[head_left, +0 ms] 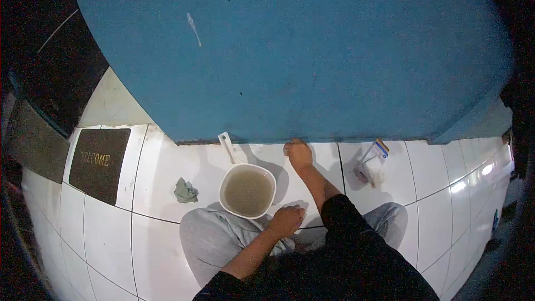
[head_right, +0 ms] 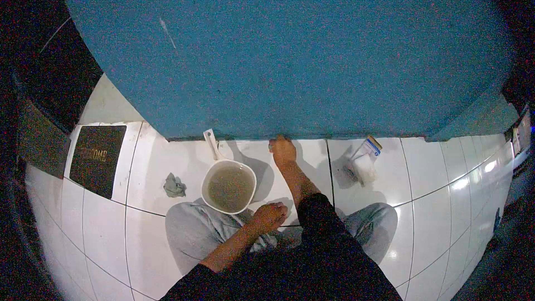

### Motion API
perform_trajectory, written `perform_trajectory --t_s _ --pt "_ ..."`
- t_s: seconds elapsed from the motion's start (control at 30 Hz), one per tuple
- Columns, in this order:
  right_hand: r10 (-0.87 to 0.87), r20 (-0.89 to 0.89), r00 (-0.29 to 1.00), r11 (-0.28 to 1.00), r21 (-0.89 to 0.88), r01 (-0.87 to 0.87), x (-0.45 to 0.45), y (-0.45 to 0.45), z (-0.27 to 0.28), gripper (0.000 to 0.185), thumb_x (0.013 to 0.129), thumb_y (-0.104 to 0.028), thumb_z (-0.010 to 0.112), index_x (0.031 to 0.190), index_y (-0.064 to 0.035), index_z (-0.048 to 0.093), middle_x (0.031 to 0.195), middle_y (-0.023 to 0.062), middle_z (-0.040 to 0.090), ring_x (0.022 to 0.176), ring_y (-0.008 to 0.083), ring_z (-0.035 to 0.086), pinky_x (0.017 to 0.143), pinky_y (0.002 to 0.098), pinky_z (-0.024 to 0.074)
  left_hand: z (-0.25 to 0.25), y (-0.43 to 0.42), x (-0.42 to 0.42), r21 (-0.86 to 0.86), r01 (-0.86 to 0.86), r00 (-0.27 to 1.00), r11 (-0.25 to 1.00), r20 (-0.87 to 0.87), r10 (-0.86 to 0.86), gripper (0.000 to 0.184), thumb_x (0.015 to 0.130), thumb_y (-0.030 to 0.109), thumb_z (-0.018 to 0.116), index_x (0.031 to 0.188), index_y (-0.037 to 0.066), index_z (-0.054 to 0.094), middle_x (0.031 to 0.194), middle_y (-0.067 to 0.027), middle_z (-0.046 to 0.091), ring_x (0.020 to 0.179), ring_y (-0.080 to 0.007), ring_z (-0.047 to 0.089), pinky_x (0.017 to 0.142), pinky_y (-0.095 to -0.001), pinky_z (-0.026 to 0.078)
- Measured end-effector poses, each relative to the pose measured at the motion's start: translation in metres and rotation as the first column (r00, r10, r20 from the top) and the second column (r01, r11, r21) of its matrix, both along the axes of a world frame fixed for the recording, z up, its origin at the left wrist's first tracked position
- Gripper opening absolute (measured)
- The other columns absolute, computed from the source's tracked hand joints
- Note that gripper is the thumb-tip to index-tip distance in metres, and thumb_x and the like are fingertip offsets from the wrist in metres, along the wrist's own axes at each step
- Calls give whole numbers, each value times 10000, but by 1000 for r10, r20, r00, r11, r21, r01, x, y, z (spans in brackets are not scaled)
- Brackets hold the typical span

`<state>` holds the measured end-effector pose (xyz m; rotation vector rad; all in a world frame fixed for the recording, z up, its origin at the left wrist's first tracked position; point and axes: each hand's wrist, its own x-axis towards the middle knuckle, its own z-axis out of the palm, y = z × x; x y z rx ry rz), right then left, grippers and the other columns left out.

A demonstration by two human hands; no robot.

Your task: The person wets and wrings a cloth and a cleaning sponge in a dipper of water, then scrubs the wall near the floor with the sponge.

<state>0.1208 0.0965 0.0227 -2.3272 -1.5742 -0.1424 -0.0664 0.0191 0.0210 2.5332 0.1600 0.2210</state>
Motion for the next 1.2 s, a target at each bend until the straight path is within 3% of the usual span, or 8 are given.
perform_trajectory --t_s 0.1,0.27,0.33,0.53,0.63,0.73,1.03,1.2 --pt "-56 -99 993 996 66 62 2 5 -5 64 637 -134 593 699 -119 598 803 83 529 722 242 563 629 360 463 1 -2 -1 -34 -43 999 998 -23 42 190 786 191 441 842 21 505 822 -153 538 760 -310 558 652 -429 450" --pt "208 16 978 970 -134 -205 -3 -38 22 204 648 -102 584 852 -112 581 874 91 518 795 290 532 680 405 459 -1 -2 -1 4 -72 996 997 -44 72 194 793 200 428 836 35 520 817 -138 543 748 -313 564 647 -434 452" --pt "173 -54 983 974 -136 -179 -6 -65 11 222 638 -94 589 857 -95 551 876 86 513 805 280 520 678 388 453 7 -2 0 11 -62 994 998 -93 63 181 784 190 438 825 35 524 817 -135 544 746 -311 565 644 -434 453" --pt "418 -15 908 905 -82 -418 -22 -132 12 230 640 -104 589 866 -126 554 908 84 489 806 284 512 691 378 450 24 -4 -4 17 -44 989 999 -137 46 163 741 160 476 816 25 527 814 -149 543 793 -313 553 669 -429 454" --pt "293 -82 953 945 -128 -301 -27 -129 12 210 646 -103 581 853 -128 560 907 88 484 800 289 513 680 384 458 22 -5 -2 30 -34 989 999 -143 38 141 745 149 475 806 32 526 799 -134 545 794 -300 560 662 -430 456" --pt "-58 -117 991 983 -179 36 -28 -99 34 193 665 -52 560 853 -91 580 867 96 518 818 307 530 721 380 452 16 -5 0 12 -18 991 1000 -131 20 157 749 163 471 808 27 521 810 -151 539 781 -318 552 660 -430 457" --pt "-197 22 980 980 2 197 24 -12 6 178 664 -109 610 838 -148 612 906 99 521 811 294 545 688 379 468 11 3 2 -91 -28 999 995 -18 27 186 794 193 429 835 24 495 824 -167 517 759 -340 539 647 -442 447" --pt "-212 19 977 971 -109 213 18 -31 5 197 663 -149 627 858 -142 603 926 95 513 812 292 545 694 368 469 16 1 -2 -69 -14 993 998 -114 6 205 799 186 424 861 7 505 867 -182 535 787 -335 546 668 -431 449"
